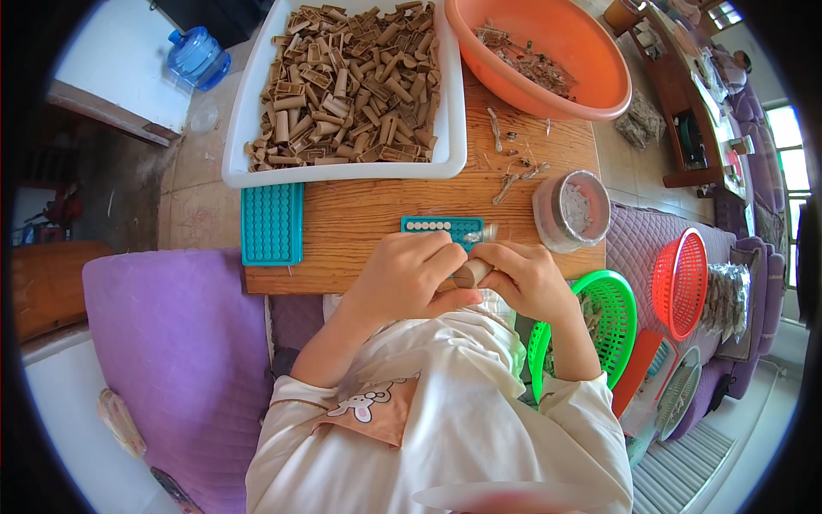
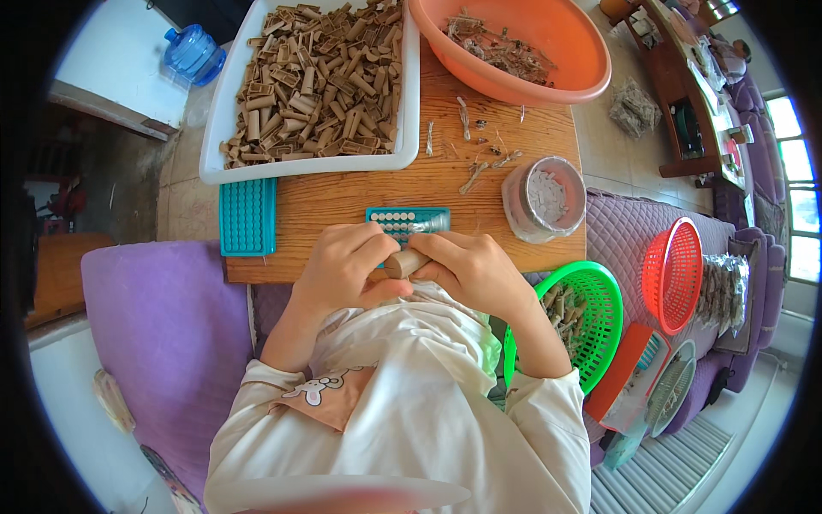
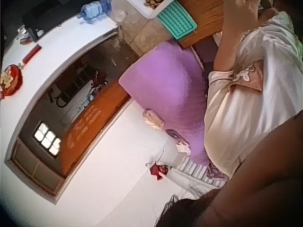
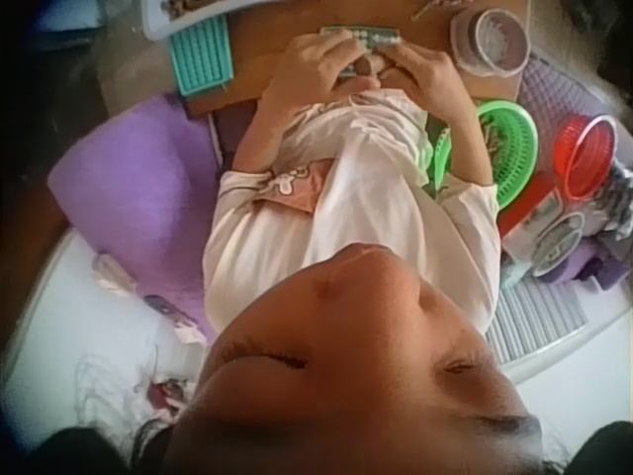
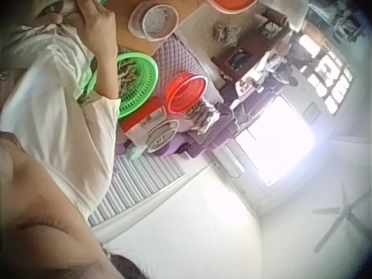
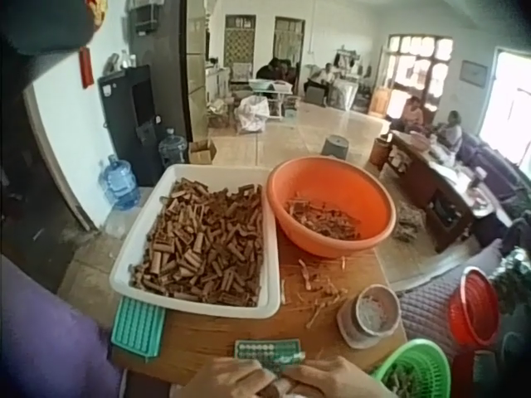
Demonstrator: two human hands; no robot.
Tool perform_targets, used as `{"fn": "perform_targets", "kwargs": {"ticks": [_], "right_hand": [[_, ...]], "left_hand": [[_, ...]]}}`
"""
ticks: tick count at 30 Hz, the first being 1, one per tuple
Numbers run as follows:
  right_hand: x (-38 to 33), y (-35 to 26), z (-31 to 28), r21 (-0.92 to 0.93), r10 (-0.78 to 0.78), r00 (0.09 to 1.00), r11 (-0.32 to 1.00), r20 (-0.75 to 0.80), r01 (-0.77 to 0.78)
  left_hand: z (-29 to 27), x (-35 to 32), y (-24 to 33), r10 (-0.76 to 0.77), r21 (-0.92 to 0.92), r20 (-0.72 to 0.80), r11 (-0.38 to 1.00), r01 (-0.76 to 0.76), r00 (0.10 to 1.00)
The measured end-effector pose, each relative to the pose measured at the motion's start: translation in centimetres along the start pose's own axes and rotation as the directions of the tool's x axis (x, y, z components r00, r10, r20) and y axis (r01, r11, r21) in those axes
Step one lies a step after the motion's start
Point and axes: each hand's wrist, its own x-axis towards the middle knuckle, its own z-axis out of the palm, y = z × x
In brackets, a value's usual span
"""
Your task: The person assembles small metal parts into cardboard tubes by hand, then uses a lighter to melt sealant on the tubes.
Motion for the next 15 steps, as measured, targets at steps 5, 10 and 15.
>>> {"fn": "perform_targets", "kwargs": {"ticks": [5,10,15], "right_hand": [[0.4,-0.1,0.6,0.138,-0.014,1.0,0.99,0.003,0.014],[2.1,0.4,1.3,0.176,-0.083,0.996,0.981,-0.019,0.085],[3.4,0.8,1.9,0.229,-0.068,0.995,0.97,-0.078,0.084]], "left_hand": [[-0.1,0.1,0.3,0.052,0.075,0.025,0.996,-0.053,0.998],[-0.3,0.2,-1.1,0.101,0.108,-0.087,0.99,-0.091,0.991],[0.2,-1.0,-2.4,0.057,0.089,-0.115,0.995,-0.047,0.992]]}}
